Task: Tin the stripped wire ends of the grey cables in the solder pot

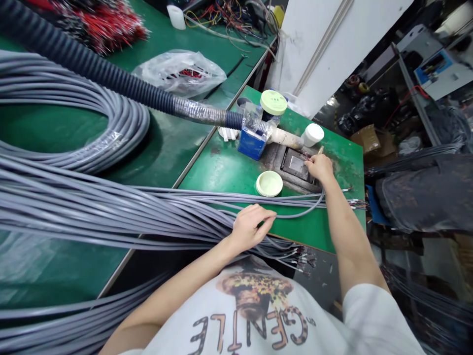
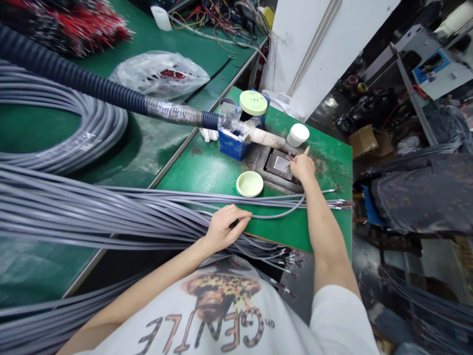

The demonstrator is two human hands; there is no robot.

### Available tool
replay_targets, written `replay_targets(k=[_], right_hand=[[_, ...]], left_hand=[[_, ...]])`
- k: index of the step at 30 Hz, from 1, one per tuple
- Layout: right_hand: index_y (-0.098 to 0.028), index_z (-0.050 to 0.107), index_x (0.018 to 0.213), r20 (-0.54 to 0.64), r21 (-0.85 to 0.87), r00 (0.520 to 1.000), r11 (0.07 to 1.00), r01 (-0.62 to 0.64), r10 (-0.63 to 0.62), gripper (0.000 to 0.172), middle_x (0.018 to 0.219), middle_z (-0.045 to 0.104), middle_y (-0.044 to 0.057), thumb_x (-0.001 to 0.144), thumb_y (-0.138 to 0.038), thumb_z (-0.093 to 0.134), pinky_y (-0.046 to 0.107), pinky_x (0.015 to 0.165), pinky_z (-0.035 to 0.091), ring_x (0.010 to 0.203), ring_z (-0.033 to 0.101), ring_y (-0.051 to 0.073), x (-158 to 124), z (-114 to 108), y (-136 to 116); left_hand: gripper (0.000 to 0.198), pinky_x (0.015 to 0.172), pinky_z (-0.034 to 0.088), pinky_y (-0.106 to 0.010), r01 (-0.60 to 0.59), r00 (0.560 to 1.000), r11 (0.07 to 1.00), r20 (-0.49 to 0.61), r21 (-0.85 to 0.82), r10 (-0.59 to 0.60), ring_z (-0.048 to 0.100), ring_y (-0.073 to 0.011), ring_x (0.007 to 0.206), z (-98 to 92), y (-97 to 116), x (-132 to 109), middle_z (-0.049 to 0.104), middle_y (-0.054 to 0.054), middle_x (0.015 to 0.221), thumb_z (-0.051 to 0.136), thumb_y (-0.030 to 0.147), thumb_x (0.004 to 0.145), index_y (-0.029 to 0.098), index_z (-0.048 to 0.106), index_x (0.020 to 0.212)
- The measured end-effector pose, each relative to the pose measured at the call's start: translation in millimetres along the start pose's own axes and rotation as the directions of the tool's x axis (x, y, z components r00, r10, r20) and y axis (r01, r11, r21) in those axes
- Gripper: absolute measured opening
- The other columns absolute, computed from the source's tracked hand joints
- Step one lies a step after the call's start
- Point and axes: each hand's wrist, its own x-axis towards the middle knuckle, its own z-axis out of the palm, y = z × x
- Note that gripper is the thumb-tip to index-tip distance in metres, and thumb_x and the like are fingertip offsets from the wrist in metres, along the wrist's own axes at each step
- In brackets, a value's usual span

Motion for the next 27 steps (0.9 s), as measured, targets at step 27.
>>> replay_targets(k=[27], right_hand=[[-0.018, 0.068, 0.082, 0.002, -0.009, 0.852, 0.852, 0.523, -0.523, 0.026, 0.088, 0.066, 0.006, 0.089, -0.034, 0.049, 0.029, 0.062, 0.031, 0.079, 0.059, 0.019, -79.9, -21.9, -81.9]], left_hand=[[0.014, 0.062, 0.039, -0.028, -0.066, 0.997, 0.984, 0.055, 0.164, 0.058, 0.054, -0.0133, 0.063, 2.9, -2.6, -0.9, 0.066, -0.003, 0.070, 0.051, 0.022, 0.089, 0.017, 0.064, 0.093]])
